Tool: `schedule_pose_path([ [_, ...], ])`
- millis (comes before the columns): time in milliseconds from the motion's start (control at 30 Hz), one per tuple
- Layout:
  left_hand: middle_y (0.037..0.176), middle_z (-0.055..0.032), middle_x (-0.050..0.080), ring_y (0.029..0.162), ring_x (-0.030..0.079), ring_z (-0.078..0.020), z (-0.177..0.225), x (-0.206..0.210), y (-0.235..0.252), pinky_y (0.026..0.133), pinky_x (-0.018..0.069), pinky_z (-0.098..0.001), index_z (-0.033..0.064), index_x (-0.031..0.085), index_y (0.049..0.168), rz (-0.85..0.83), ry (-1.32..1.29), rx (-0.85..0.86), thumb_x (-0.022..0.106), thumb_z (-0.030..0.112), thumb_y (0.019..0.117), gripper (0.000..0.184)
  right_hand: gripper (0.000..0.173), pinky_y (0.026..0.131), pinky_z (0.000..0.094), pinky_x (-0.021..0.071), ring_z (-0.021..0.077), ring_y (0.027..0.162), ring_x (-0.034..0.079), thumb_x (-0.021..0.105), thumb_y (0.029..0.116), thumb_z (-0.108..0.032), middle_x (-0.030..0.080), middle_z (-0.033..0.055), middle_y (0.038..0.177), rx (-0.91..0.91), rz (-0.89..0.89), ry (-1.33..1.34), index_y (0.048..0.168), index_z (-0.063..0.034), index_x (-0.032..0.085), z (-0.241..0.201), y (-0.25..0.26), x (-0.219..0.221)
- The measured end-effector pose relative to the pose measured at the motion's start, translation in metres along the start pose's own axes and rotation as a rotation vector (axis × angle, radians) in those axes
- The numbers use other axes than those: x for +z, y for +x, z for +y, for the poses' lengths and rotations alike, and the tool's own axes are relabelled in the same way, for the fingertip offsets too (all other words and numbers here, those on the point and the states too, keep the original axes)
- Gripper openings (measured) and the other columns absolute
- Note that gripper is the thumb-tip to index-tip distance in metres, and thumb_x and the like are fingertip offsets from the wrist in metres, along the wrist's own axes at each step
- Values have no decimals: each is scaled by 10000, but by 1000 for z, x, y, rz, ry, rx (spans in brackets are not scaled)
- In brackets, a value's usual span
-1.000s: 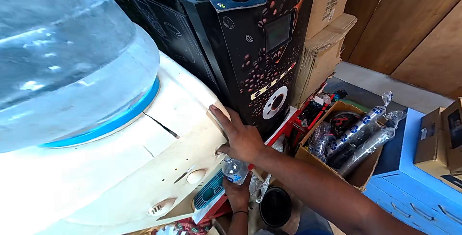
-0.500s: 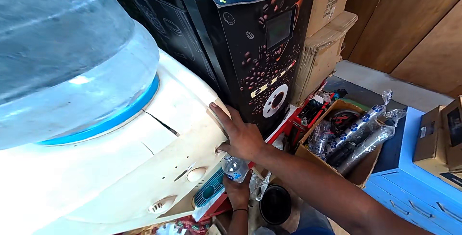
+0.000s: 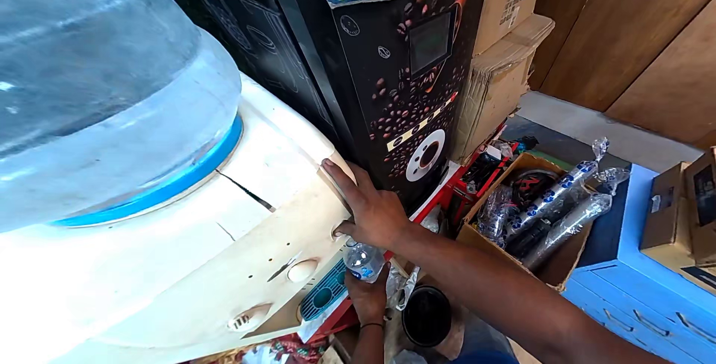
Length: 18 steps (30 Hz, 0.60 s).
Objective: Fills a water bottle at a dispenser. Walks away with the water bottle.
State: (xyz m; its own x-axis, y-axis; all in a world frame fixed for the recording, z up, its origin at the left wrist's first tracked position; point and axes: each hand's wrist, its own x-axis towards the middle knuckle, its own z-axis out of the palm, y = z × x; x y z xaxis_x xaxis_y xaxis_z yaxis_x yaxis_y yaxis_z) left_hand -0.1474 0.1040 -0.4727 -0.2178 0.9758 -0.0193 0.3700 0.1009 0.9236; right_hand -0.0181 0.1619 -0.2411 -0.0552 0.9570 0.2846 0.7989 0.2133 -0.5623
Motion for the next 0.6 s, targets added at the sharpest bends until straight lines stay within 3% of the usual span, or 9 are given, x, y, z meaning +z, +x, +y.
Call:
schedule_pose_path([
  [600,1442,-275,511,1333,537,-305,0,0,0,1154,419,-412,-66,315,1518,5,11,6,978,231,660,1125,1152,530,457,580,215,612,643,904,760,-350,229,83,1687,-9,13,-10,1651,-398,177,1,0,2],
])
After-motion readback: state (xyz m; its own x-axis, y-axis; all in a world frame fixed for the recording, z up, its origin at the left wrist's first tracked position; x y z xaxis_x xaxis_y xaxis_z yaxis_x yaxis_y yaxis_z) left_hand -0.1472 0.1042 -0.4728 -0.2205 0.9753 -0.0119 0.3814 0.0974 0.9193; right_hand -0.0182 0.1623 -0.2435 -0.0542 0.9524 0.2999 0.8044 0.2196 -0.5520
